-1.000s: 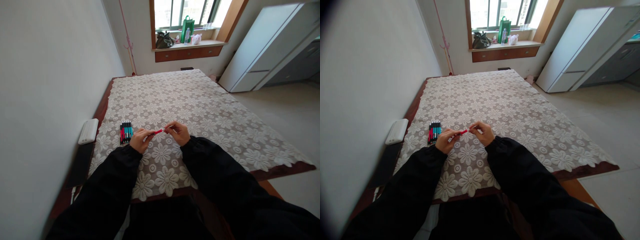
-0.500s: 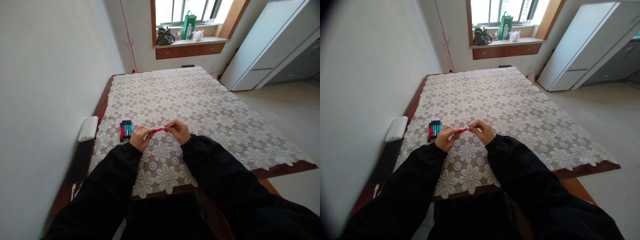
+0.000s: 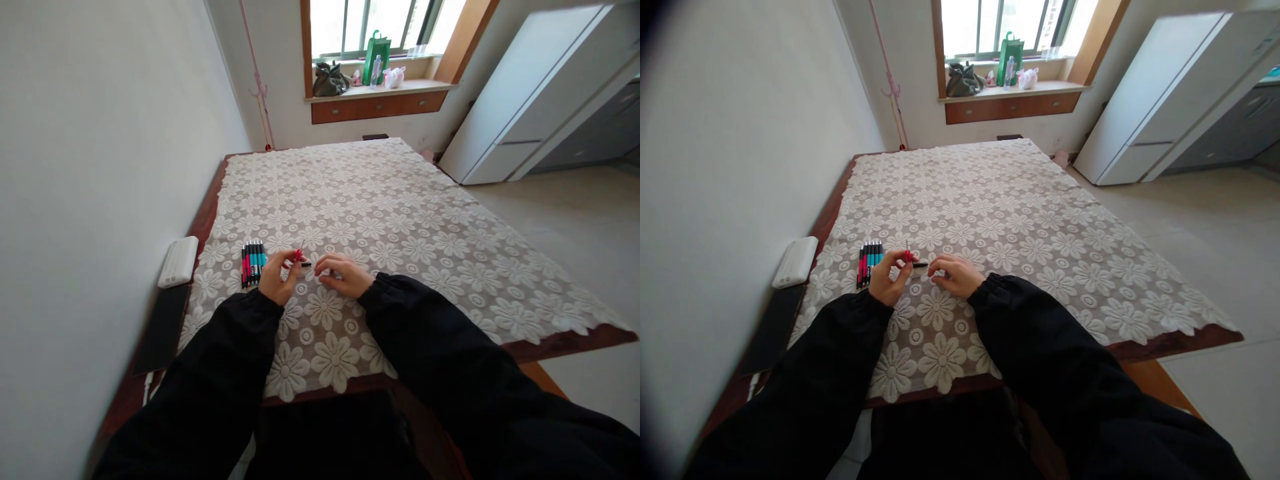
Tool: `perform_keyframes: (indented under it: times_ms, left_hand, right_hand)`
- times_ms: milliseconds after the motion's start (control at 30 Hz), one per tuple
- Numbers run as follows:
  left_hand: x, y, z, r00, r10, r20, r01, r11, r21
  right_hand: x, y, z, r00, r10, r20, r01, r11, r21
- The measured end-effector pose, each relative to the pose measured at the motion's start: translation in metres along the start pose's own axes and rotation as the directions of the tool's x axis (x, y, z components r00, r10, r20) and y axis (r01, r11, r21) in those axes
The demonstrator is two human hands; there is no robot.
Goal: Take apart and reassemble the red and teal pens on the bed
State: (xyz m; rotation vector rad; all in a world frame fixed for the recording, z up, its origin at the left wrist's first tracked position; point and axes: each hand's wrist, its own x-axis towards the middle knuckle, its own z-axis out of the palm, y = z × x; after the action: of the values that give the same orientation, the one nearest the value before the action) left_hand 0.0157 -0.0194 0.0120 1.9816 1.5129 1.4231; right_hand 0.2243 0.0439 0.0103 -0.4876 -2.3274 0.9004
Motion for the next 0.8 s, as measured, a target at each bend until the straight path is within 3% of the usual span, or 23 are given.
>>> perform_keyframes:
  times_ms: [67, 167, 533, 800]
  left_hand:
    - [0.0014, 0.0020, -0.0010, 0.999, -0.024, -0.037, 0.023, 1.000, -0.009]
    - [0.0026, 0.0042, -0.0021, 0.998, -0.041, -0.053, 0.041, 0.999, -0.017]
    - [-0.0016, 0.0016, -0.0004, 0.996, -0.077, 0.053, 0.085, 0.980, -0.182]
    - [-0.0030, -0.0031, 0.0005, 0.988, -0.109, 0.107, 0.140, 0.927, -0.349]
  right_hand:
    - [-0.0006, -0.0035, 0.0014, 0.984, -0.098, 0.151, 0.122, 0.980, -0.160]
    - [-0.0021, -0.0072, 0.0066, 0.957, -0.118, 0.266, 0.204, 0.925, -0.322]
    - [-0.0004, -0.0001, 0.0042, 0.974, -0.107, 0.198, 0.181, 0.894, -0.409]
    - [0.0006, -0.0019, 0.0047, 0.970, -0.085, 0.229, 0.184, 0.873, -0.452]
